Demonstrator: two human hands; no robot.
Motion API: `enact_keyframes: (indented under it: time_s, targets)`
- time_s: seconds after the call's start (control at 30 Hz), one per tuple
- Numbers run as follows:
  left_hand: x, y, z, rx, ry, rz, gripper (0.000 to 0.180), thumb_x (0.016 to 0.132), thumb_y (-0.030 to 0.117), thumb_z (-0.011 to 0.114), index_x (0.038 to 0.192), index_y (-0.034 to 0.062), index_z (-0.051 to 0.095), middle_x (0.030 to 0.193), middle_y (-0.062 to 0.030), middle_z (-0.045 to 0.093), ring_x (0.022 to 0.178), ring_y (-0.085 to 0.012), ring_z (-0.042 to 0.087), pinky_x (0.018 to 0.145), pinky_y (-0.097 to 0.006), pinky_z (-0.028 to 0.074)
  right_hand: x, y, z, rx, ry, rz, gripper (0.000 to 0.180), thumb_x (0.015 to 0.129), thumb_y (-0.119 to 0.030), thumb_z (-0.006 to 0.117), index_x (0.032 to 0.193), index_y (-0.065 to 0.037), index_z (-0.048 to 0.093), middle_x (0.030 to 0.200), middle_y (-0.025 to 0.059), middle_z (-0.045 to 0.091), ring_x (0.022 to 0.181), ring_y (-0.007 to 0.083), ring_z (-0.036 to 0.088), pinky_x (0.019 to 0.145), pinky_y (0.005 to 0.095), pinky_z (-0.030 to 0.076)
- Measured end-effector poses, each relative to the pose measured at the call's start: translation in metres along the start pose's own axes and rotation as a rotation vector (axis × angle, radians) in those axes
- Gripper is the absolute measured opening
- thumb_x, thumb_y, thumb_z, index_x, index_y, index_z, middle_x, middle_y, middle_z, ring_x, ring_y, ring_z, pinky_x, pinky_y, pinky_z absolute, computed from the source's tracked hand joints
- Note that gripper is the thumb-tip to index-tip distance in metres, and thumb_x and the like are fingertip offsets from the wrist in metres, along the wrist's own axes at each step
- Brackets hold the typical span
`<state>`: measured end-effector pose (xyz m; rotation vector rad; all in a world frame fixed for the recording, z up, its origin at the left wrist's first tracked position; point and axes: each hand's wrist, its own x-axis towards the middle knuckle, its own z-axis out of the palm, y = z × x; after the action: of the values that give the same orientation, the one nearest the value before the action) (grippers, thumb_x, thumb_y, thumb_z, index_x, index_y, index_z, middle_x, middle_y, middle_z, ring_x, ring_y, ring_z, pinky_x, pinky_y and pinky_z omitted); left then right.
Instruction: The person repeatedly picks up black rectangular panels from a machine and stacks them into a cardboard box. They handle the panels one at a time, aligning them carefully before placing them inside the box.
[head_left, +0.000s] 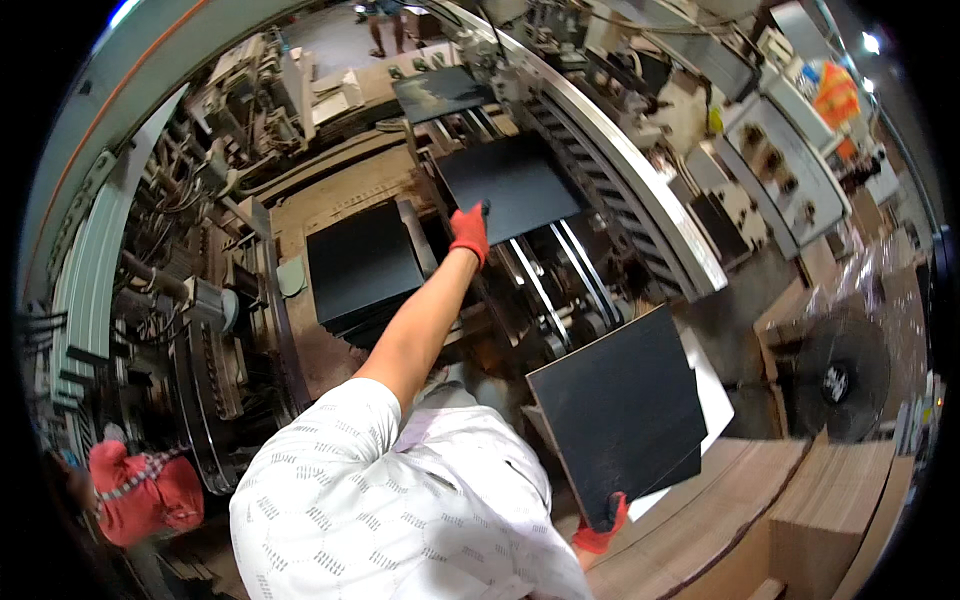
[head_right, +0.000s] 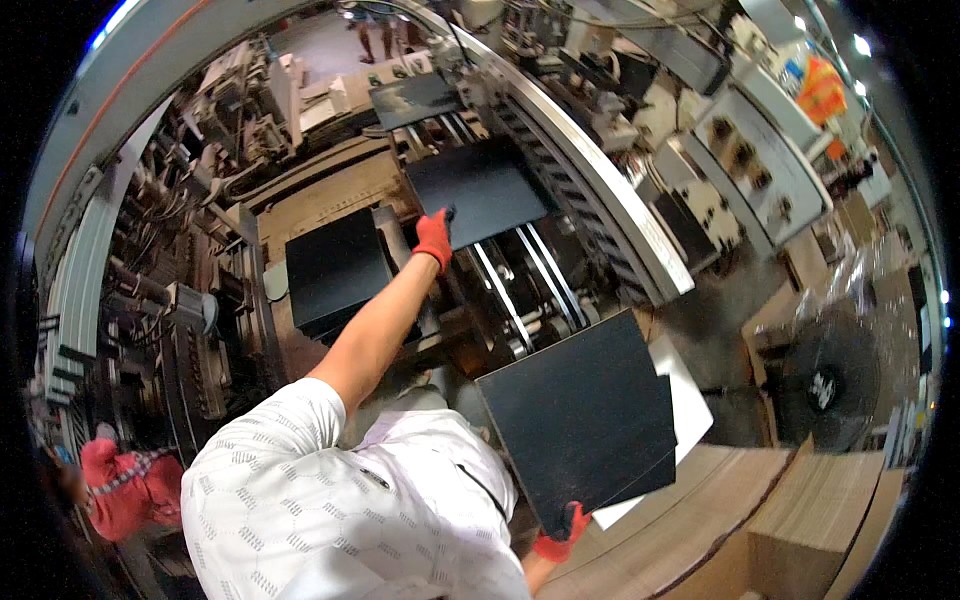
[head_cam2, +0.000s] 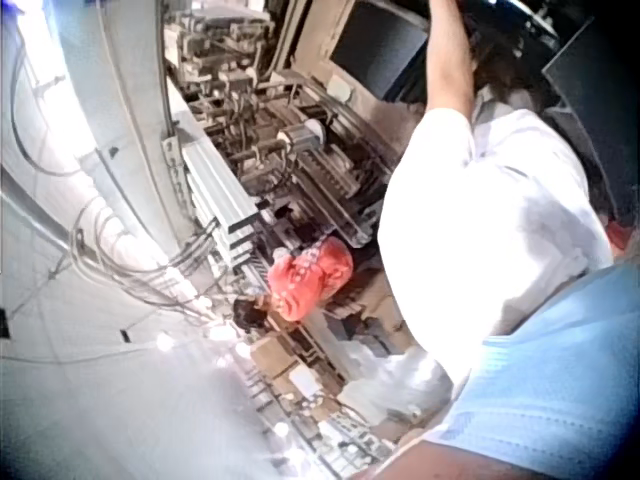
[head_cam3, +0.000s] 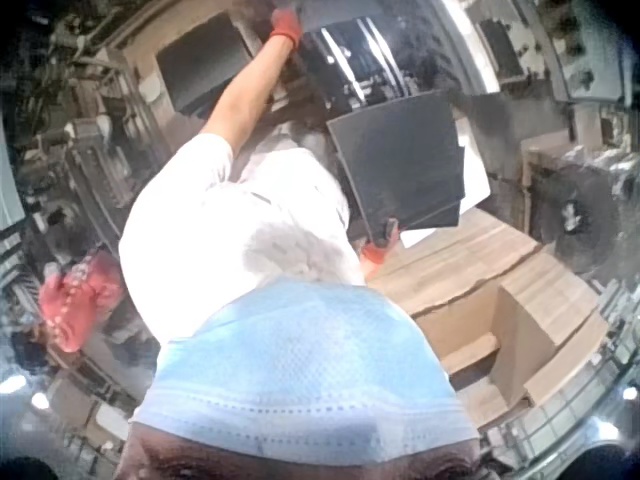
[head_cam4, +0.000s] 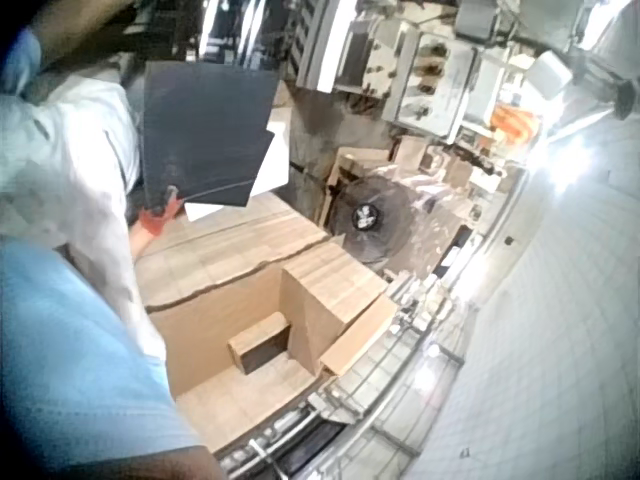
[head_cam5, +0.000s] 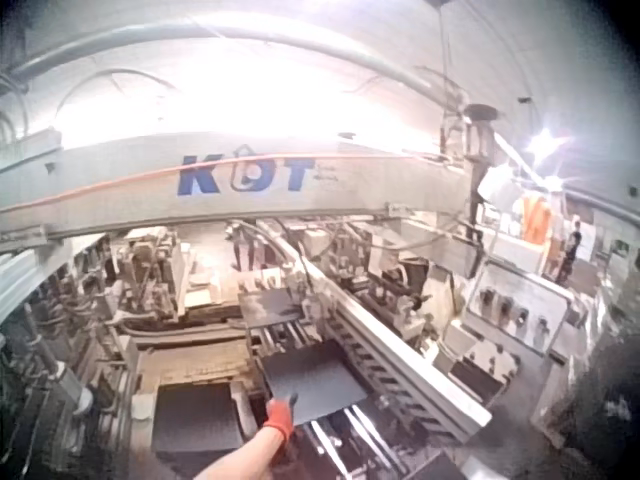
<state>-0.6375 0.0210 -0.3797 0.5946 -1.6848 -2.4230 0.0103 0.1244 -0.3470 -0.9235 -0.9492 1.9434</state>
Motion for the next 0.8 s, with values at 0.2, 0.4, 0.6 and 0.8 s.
enact_keyframes:
  time_s: [0.2, 0.4, 0.6, 0.8]
  targets:
    - [-0.005, 0.018, -0.013, 0.083, -0.206, 0.037, 0.033, 0.08, 0.028, 0.074, 0.087, -0.0031, 0.066, 0.086, -0.0059, 0.064, 0.069, -0.0194, 0.057, 0.065, -0.037, 0.05, -0.009, -0.08, 0.017, -0.146, 0.067, -0.056, 0.059, 0.087, -0.012, 0.067, 0.141, 0.0, 0.044, 0.132, 0.0109, 0.056, 0.115, 0.0223, 0.057, 0.101, 0.0362, 0.046]
    - [0.005, 0.007, -0.003, 0.207, -0.032, 0.032, 0.045, 0.075, 0.032, 0.083, 0.089, -0.0075, 0.066, 0.084, -0.0073, 0.064, 0.07, -0.0183, 0.055, 0.067, -0.038, 0.049, -0.011, -0.076, -0.045, -0.406, 0.276, -0.014, 0.051, 0.088, -0.014, 0.066, 0.135, -0.002, 0.05, 0.121, 0.0073, 0.059, 0.109, 0.0194, 0.057, 0.094, 0.0344, 0.047]
    - [-0.037, 0.034, 0.004, 0.525, -0.116, 0.015, 0.061, 0.081, 0.045, 0.074, 0.104, -0.0108, 0.065, 0.101, -0.0196, 0.068, 0.088, -0.0279, 0.062, 0.082, -0.046, 0.05, 0.009, -0.065, -0.076, -1.13, -0.003, -0.315, 0.047, 0.089, -0.015, 0.069, 0.129, 0.004, 0.055, 0.126, 0.0173, 0.058, 0.111, 0.0269, 0.058, 0.097, 0.0387, 0.047]
    - [-0.004, 0.008, -0.006, 0.489, 0.121, 0.201, 0.057, 0.077, 0.042, 0.078, 0.102, -0.0077, 0.068, 0.103, -0.0256, 0.07, 0.099, -0.0395, 0.068, 0.086, -0.043, 0.051, 0.049, -0.052, -0.007, -0.902, 0.297, -0.111, 0.069, 0.089, -0.026, 0.073, 0.139, 0.009, 0.04, 0.132, 0.0209, 0.055, 0.112, 0.0268, 0.057, 0.1, 0.0378, 0.046]
